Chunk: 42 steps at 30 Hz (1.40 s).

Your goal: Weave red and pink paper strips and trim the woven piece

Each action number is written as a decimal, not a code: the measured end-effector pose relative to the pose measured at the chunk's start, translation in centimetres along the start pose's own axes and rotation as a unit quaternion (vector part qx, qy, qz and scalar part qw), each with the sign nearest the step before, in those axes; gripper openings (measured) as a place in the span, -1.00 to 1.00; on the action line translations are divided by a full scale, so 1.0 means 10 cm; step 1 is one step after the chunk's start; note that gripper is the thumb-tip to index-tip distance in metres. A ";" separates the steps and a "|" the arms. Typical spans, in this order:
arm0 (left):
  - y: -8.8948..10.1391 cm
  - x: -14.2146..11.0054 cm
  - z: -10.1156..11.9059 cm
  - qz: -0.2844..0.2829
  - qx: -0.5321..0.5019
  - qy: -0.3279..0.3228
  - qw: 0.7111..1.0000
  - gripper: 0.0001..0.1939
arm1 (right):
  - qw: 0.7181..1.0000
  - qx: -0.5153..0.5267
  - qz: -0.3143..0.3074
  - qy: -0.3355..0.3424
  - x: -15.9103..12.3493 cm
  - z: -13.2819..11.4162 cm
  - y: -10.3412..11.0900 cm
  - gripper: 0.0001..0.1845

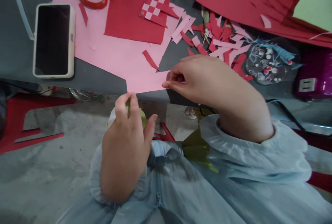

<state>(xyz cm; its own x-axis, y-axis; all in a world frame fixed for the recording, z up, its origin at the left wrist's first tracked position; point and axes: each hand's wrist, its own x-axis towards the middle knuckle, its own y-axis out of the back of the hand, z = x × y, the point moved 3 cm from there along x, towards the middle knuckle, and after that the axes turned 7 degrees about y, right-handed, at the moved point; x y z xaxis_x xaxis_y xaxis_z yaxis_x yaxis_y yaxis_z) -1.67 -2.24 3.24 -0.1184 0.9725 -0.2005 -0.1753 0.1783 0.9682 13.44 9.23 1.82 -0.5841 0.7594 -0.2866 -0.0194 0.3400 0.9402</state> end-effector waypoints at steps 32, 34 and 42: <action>-0.01 0.20 -0.12 0.179 -0.175 -0.168 0.954 -0.68 | 1.000 0.016 -0.011 -0.007 0.01 -0.01 0.03 -0.70; -0.04 0.20 -0.09 0.150 -0.160 -0.173 0.960 -0.66 | 1.000 0.023 -0.005 -0.007 0.01 -0.02 0.03 -0.70; -0.07 0.22 -0.07 0.084 -0.108 -0.159 0.978 -0.61 | 1.000 0.016 0.000 -0.008 -0.01 -0.02 0.03 -0.70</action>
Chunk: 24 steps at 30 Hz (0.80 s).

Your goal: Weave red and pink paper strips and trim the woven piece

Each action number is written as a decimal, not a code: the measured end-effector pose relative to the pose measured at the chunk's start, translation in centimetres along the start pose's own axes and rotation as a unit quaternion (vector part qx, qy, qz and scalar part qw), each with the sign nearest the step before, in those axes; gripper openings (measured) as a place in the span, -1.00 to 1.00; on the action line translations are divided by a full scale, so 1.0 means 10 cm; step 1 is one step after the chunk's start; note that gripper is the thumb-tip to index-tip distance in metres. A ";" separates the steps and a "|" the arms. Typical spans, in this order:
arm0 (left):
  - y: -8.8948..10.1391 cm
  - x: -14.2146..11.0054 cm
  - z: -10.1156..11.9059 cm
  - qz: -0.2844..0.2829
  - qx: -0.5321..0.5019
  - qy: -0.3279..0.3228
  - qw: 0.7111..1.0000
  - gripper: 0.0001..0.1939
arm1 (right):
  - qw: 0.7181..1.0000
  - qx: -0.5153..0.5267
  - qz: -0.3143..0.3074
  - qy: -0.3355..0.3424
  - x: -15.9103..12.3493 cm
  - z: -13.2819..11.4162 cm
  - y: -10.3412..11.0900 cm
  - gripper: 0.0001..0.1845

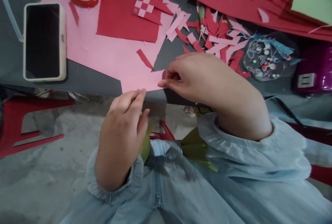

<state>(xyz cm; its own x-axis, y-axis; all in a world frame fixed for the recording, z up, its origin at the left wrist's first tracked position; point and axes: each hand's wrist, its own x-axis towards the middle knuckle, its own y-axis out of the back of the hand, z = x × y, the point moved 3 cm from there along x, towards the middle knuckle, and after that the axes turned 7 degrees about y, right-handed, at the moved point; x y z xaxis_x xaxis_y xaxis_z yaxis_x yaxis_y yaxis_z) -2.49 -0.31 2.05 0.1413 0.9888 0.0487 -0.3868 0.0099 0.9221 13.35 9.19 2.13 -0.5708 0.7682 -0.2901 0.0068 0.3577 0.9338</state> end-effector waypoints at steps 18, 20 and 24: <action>-0.08 0.01 0.24 -0.048 0.088 0.090 0.991 -0.54 | 0.999 0.038 0.019 0.004 -0.01 0.05 0.04 -0.71; -0.09 0.02 0.25 -0.043 0.090 0.091 0.991 -0.53 | 0.999 0.048 0.007 0.002 -0.04 0.09 0.05 -0.71; -0.10 0.03 0.25 -0.032 0.088 0.094 0.991 -0.52 | 0.998 0.054 0.012 -0.015 -0.13 0.21 0.10 -0.74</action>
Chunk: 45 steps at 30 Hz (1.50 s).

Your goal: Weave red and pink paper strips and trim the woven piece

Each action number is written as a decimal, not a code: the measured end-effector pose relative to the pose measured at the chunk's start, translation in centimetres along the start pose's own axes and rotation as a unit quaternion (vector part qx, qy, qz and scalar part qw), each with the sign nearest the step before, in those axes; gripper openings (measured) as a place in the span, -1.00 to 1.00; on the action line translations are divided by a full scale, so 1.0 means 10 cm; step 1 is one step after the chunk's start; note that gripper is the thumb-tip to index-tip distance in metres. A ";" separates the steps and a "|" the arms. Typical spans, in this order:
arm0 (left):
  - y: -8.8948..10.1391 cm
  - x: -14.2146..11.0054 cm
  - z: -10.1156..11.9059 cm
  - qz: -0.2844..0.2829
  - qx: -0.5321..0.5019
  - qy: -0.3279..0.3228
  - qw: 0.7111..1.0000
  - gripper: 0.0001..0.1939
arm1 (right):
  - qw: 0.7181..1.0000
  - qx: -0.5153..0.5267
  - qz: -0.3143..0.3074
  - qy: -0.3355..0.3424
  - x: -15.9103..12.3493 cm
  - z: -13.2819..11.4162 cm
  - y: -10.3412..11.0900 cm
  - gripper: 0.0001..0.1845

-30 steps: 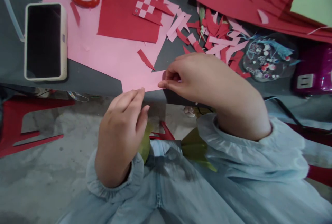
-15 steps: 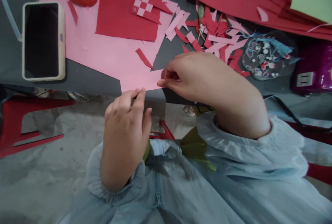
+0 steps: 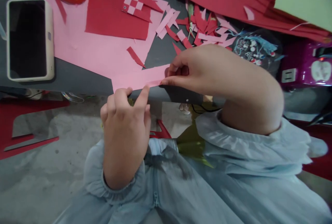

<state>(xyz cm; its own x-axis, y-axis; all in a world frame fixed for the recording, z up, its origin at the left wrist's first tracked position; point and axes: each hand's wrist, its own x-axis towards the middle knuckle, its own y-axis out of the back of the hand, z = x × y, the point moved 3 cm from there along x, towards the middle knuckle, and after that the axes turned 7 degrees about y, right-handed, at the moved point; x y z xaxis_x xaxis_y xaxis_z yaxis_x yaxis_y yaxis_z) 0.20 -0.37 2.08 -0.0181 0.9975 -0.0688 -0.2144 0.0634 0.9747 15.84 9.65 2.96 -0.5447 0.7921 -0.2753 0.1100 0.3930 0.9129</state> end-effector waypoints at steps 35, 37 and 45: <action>-0.14 -0.13 0.10 0.034 -0.028 -0.001 0.999 -0.44 | 0.998 -0.053 0.027 -0.035 -0.14 0.02 0.04 -0.68; -0.12 -0.14 0.09 0.032 -0.030 -0.003 0.999 -0.42 | 0.992 -0.101 0.074 -0.025 -0.27 -0.07 0.10 -0.64; -0.16 -0.25 0.10 0.036 -0.008 -0.057 0.998 -0.38 | 0.979 -0.153 0.114 0.077 -0.65 -0.65 -0.23 -0.46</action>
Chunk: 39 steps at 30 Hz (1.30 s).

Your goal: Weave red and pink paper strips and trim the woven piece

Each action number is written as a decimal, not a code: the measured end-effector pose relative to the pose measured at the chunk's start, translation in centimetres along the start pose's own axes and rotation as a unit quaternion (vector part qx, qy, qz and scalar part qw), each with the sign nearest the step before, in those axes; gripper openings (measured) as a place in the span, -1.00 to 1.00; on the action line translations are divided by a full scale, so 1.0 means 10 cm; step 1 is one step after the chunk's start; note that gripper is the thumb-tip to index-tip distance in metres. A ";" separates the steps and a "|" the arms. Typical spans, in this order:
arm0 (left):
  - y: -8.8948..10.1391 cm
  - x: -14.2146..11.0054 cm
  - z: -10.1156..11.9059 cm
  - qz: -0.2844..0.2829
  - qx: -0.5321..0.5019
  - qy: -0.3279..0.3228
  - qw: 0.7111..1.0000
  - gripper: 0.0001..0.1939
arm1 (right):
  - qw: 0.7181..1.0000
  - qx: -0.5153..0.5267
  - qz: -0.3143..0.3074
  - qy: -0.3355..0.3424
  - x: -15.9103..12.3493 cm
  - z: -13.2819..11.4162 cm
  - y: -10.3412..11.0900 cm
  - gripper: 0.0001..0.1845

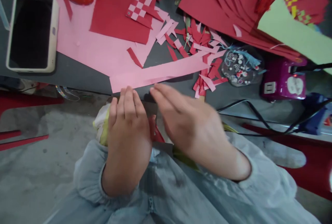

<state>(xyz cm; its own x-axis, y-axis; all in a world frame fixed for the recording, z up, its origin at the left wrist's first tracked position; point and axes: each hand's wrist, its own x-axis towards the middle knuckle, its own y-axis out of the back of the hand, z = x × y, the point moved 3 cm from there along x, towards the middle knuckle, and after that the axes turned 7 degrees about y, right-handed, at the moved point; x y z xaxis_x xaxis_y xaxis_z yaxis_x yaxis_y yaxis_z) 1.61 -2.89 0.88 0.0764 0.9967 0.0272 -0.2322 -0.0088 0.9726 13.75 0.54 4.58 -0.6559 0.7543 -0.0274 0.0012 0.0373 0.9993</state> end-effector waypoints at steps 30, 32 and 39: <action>0.07 0.13 -0.08 -0.016 -0.014 0.054 0.998 -0.50 | 0.980 -0.114 -0.147 -0.068 0.17 0.06 -0.23 -0.27; 0.06 0.14 -0.09 -0.007 -0.024 0.052 0.998 -0.49 | 0.978 -0.113 -0.156 -0.076 0.16 0.09 -0.24 -0.26; 0.10 0.20 -0.14 0.023 -0.051 0.068 0.996 -0.56 | 0.977 -0.109 -0.153 -0.100 0.10 0.17 -0.22 -0.23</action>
<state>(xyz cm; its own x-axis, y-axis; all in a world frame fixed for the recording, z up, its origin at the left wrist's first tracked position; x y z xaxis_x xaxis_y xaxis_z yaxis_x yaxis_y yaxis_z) 0.19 -0.84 1.56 -0.0668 0.9972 0.0337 -0.3299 -0.0540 0.9425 14.36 2.37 2.32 -0.4408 0.8432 -0.3078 -0.3459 0.1568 0.9251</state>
